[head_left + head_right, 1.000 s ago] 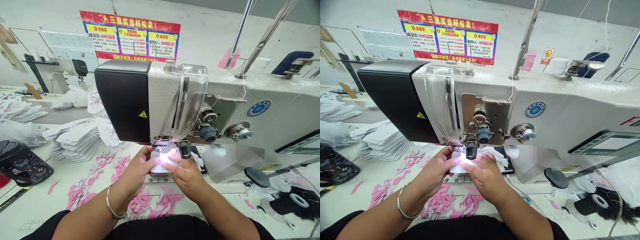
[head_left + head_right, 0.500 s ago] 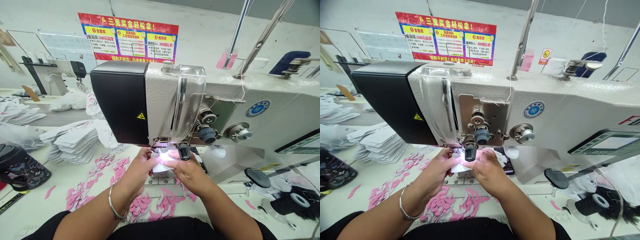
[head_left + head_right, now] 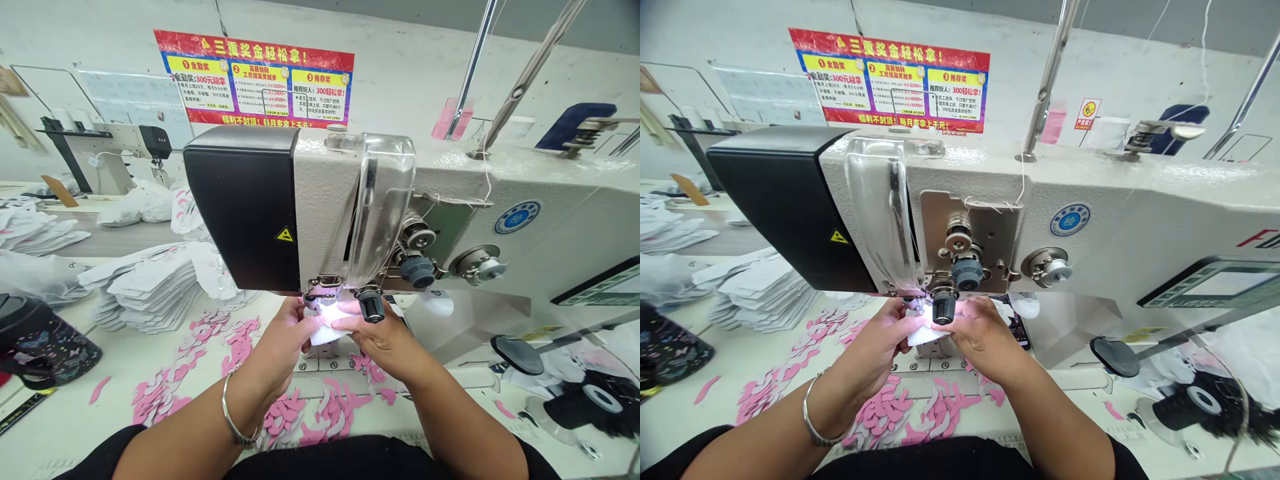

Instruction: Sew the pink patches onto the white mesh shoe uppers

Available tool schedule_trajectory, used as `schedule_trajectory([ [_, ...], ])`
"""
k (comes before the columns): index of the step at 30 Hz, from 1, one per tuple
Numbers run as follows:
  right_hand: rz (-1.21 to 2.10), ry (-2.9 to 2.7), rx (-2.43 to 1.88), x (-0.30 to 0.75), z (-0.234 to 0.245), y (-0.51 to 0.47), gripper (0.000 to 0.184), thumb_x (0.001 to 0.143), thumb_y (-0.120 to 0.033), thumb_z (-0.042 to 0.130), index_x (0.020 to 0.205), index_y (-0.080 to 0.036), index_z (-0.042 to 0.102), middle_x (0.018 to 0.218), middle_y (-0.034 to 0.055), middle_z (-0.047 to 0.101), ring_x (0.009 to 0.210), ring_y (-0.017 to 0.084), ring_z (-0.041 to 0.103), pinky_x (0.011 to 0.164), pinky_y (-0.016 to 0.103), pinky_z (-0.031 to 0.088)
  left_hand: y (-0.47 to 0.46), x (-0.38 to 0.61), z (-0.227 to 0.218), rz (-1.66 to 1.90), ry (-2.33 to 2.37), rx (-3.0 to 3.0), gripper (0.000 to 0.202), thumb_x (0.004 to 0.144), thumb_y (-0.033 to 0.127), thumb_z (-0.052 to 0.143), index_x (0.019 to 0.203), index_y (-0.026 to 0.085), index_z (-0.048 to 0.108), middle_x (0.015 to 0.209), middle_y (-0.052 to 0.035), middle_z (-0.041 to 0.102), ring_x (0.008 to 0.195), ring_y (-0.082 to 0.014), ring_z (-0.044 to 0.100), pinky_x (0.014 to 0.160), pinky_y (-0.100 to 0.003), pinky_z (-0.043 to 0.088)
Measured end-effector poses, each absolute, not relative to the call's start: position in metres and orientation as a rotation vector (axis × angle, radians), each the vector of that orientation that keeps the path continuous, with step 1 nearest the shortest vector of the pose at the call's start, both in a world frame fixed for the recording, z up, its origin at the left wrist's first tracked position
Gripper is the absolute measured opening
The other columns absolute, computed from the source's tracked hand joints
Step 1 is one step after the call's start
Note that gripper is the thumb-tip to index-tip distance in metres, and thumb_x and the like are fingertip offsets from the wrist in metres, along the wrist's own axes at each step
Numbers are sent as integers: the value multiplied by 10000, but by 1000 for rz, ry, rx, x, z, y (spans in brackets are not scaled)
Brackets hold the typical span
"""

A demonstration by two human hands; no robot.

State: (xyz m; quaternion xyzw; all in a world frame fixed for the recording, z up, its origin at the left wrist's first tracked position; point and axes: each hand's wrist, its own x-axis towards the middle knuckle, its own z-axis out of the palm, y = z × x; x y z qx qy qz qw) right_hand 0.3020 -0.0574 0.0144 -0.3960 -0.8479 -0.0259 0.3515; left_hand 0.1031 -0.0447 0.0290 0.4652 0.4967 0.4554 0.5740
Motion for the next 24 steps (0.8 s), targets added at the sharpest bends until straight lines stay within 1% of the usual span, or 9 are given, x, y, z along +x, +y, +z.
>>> schedule_trajectory([
  [5,-21,-2179,-1010,302,14,-56,264,986,-259,519,1070,-358,748,1003,21,690,946,183,613,842,330,508,-46,103,30,1050,1176,1105,257,759,273,651,982,195,550,782,31,494,585,-100,427,513,-235,363],
  [8,-18,-2145,-1008,301,10,-57,268,977,-240,529,1074,-365,746,1014,21,684,968,188,609,855,340,507,-45,102,30,1035,1195,1126,251,775,278,647,990,202,544,812,28,504,605,-103,444,524,-236,370],
  [11,-42,-2124,-1040,299,8,-62,317,946,-175,529,1090,-368,736,1035,19,681,1031,202,598,911,371,492,-44,102,30,1055,1194,1181,291,782,291,663,1041,224,547,857,18,525,671,-124,490,542,-237,388],
  [13,-45,-2140,-1074,297,10,-67,358,900,-149,544,1137,-357,713,1074,22,677,1083,222,587,976,421,461,-44,102,30,1070,1193,1199,317,780,296,669,1067,234,550,872,11,534,692,-136,499,543,-239,391],
  [14,-36,-2152,-1096,295,11,-70,360,874,-165,568,1156,-345,701,1093,27,673,1103,236,580,999,446,446,-44,103,30,1071,1191,1196,322,778,297,669,1071,236,551,876,9,537,691,-138,499,542,-241,392],
  [16,-17,-2159,-1163,290,12,-73,320,846,-248,631,1152,-320,695,1103,42,664,1111,264,571,1012,482,434,-45,103,31,1065,1194,1174,305,774,295,672,1048,233,553,868,10,534,677,-136,494,538,-240,392],
  [19,-53,-2068,-1284,281,13,-74,198,868,-366,662,1041,-289,721,1040,60,659,1049,282,572,954,488,468,-46,104,31,1075,1190,1153,280,783,300,679,1026,236,557,858,17,527,666,-127,498,537,-232,393],
  [21,-64,-1996,-1335,274,12,-73,148,892,-371,643,968,-276,726,996,62,657,986,272,575,901,470,490,-46,104,29,1094,1179,1150,280,788,303,682,1035,243,565,857,19,531,658,-123,504,532,-230,391],
  [24,-45,-1943,-1361,267,11,-70,107,896,-323,631,920,-264,717,945,53,654,927,255,574,853,439,502,-45,104,26,1110,1162,1141,263,786,305,686,1014,243,570,842,24,530,650,-119,506,531,-231,391],
])
